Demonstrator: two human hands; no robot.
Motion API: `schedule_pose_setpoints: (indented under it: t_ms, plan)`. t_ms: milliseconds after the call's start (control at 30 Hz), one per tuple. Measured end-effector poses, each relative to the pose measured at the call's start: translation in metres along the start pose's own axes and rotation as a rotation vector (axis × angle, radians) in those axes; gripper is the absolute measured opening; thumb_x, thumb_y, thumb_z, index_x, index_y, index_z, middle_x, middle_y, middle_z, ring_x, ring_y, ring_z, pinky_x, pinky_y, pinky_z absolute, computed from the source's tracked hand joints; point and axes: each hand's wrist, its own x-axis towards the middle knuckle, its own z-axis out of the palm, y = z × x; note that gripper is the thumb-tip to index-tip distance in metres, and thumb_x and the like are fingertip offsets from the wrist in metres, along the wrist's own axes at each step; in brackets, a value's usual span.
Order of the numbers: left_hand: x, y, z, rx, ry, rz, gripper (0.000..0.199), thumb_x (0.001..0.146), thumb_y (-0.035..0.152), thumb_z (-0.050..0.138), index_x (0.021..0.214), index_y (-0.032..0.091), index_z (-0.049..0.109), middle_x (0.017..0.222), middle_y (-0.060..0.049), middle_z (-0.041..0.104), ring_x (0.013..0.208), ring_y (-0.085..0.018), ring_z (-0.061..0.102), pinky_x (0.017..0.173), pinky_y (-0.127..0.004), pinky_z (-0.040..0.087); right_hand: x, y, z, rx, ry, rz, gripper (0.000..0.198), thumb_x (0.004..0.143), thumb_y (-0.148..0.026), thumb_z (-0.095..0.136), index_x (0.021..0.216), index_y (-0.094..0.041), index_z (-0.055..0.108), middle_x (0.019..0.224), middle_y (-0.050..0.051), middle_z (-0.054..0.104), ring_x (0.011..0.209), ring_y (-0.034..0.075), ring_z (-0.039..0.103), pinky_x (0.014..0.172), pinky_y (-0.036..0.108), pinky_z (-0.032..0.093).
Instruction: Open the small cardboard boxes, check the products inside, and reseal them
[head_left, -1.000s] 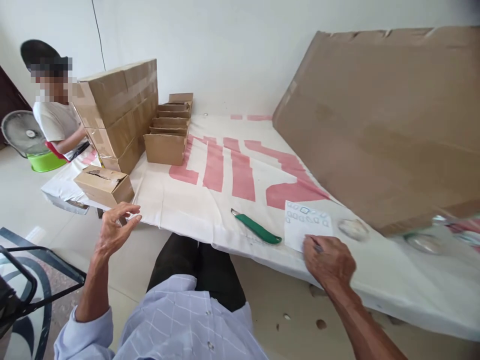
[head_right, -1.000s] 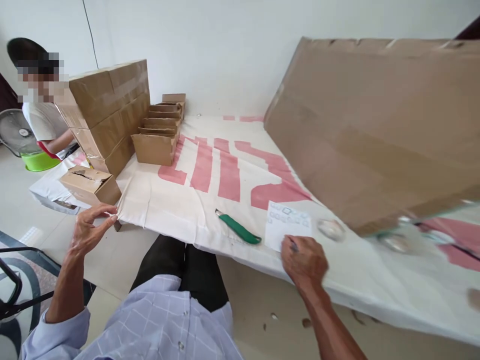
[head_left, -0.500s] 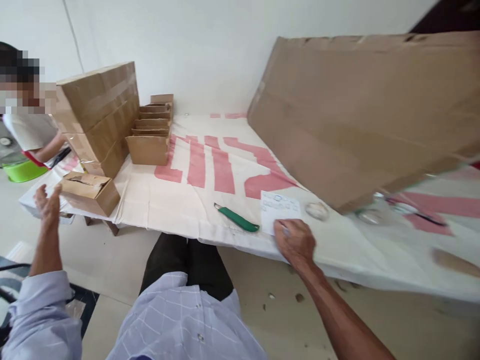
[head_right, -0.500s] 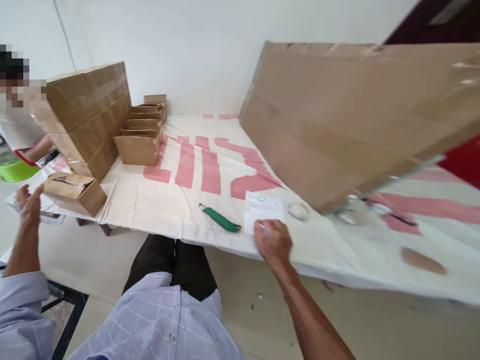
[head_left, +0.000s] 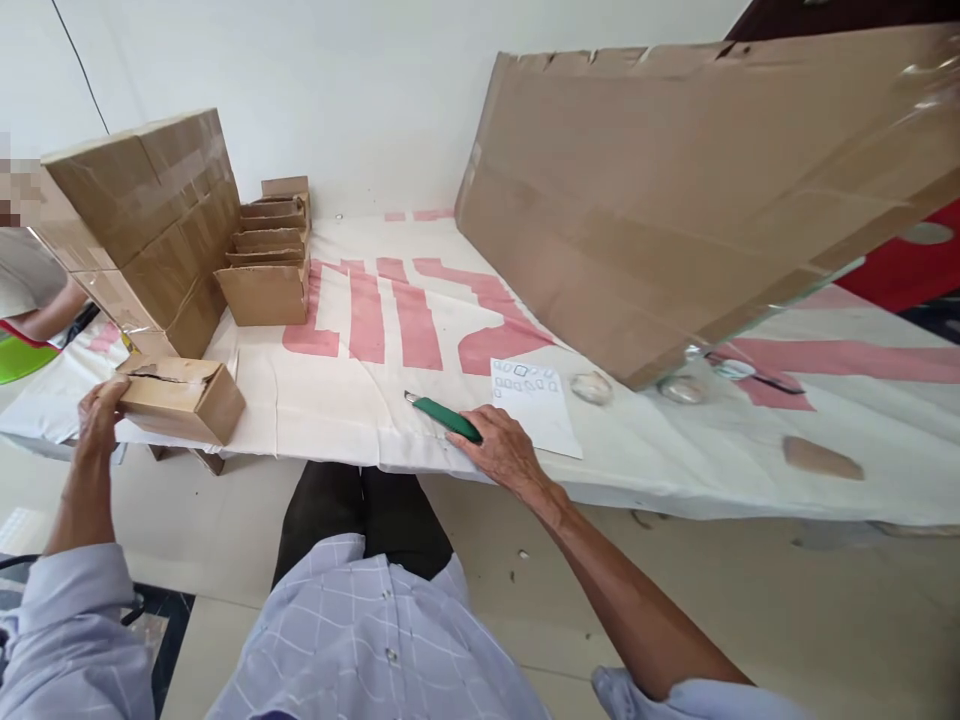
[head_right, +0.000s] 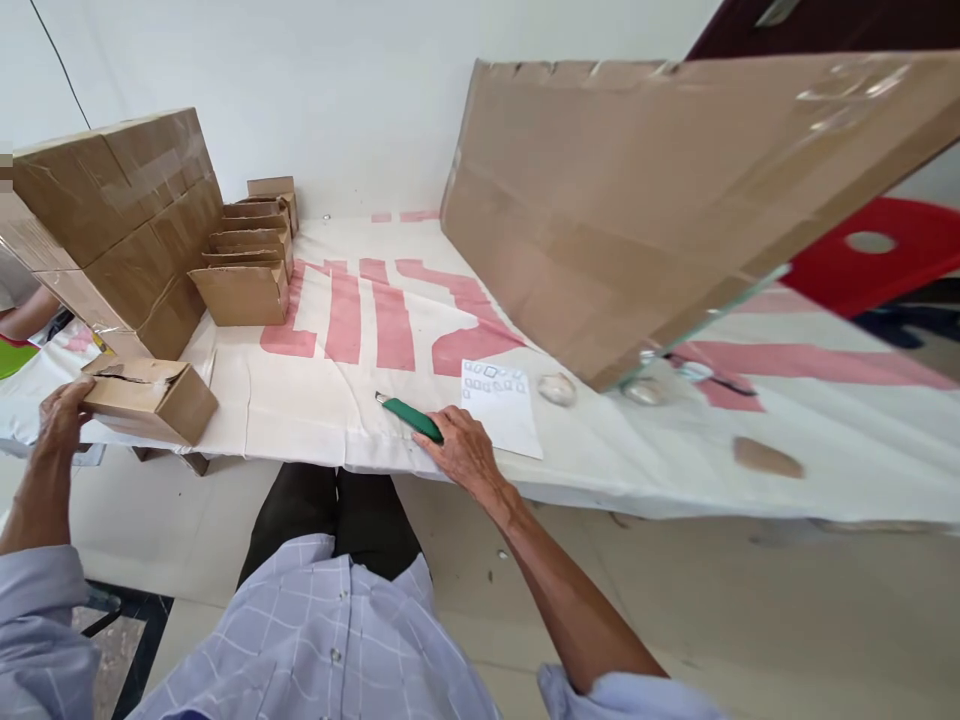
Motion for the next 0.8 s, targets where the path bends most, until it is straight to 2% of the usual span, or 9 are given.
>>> schedule_pose_setpoints:
  t_ms: [33, 100, 300, 400, 500, 567, 667, 800]
  plan:
    - [-0.009, 0.002, 0.007, -0.045, -0.016, -0.070, 0.061, 0.073, 0.071, 0.073, 0.100, 0.016, 0.069, 0.080, -0.003, 0.064, 0.084, -0.025, 0.065, 0.074, -0.043, 0.060, 0.000, 0.000, 0.001, 0.002, 0.001, 0.007, 0.027, 0.102, -0.045, 0.066, 0.112, -0.022, 0.078, 0.106, 0.014, 0.074, 0.103, 0.033, 0.066, 0.086, 0.042, 0.052]
    - [-0.031, 0.005, 0.023, -0.094, -0.060, -0.114, 0.064, 0.069, 0.068, 0.077, 0.107, 0.015, 0.072, 0.087, -0.006, 0.070, 0.089, -0.027, 0.068, 0.076, -0.042, 0.061, -0.001, 0.001, 0.003, -0.003, 0.012, 0.031, 0.025, 0.101, -0.043, 0.066, 0.107, -0.022, 0.078, 0.102, 0.013, 0.072, 0.100, 0.032, 0.064, 0.085, 0.042, 0.051]
    - [-0.099, 0.024, 0.067, -0.194, -0.280, 0.038, 0.073, 0.076, 0.072, 0.082, 0.129, 0.022, 0.076, 0.115, -0.011, 0.079, 0.108, -0.035, 0.073, 0.096, -0.047, 0.062, -0.003, 0.010, -0.001, -0.049, 0.076, 0.106, 0.023, 0.098, -0.041, 0.063, 0.100, -0.021, 0.076, 0.098, 0.015, 0.070, 0.098, 0.034, 0.061, 0.085, 0.044, 0.049]
    - [-0.117, 0.035, 0.080, -0.255, -0.436, 0.100, 0.082, 0.077, 0.073, 0.084, 0.141, 0.023, 0.069, 0.141, -0.015, 0.075, 0.120, -0.037, 0.074, 0.099, -0.047, 0.063, -0.002, 0.014, -0.004, -0.069, 0.106, 0.148, 0.026, 0.098, -0.041, 0.061, 0.100, -0.021, 0.076, 0.097, 0.015, 0.069, 0.097, 0.034, 0.059, 0.084, 0.044, 0.049]
    - [-0.119, 0.041, 0.089, -0.365, -0.615, 0.131, 0.102, 0.068, 0.070, 0.094, 0.151, 0.023, 0.059, 0.157, -0.020, 0.065, 0.138, -0.043, 0.068, 0.103, -0.049, 0.063, -0.003, 0.015, -0.005, -0.077, 0.114, 0.171, 0.028, 0.097, -0.042, 0.059, 0.102, -0.020, 0.076, 0.097, 0.015, 0.069, 0.097, 0.033, 0.058, 0.084, 0.044, 0.049]
    - [-0.113, 0.043, 0.094, -0.449, -0.706, 0.157, 0.112, 0.062, 0.069, 0.100, 0.153, 0.023, 0.054, 0.161, -0.022, 0.062, 0.150, -0.045, 0.060, 0.111, -0.052, 0.060, -0.003, 0.014, -0.006, -0.078, 0.122, 0.177, 0.031, 0.097, -0.043, 0.058, 0.106, -0.019, 0.077, 0.099, 0.015, 0.069, 0.098, 0.034, 0.058, 0.084, 0.044, 0.049]
    - [-0.102, 0.043, 0.102, -0.541, -0.753, 0.214, 0.115, 0.054, 0.071, 0.105, 0.147, 0.024, 0.055, 0.163, -0.022, 0.061, 0.160, -0.046, 0.050, 0.127, -0.056, 0.048, -0.001, 0.007, -0.009, -0.077, 0.152, 0.187, 0.035, 0.097, -0.042, 0.060, 0.115, -0.018, 0.078, 0.108, 0.017, 0.071, 0.104, 0.035, 0.059, 0.087, 0.046, 0.050]
    - [-0.098, 0.043, 0.113, -0.571, -0.776, 0.259, 0.115, 0.047, 0.076, 0.106, 0.138, 0.027, 0.057, 0.154, -0.019, 0.065, 0.155, -0.045, 0.055, 0.130, -0.058, 0.046, 0.008, -0.016, -0.017, 0.043, 0.217, 0.156, 0.034, 0.099, -0.041, 0.062, 0.119, -0.019, 0.077, 0.114, 0.019, 0.073, 0.109, 0.037, 0.063, 0.095, 0.052, 0.055]
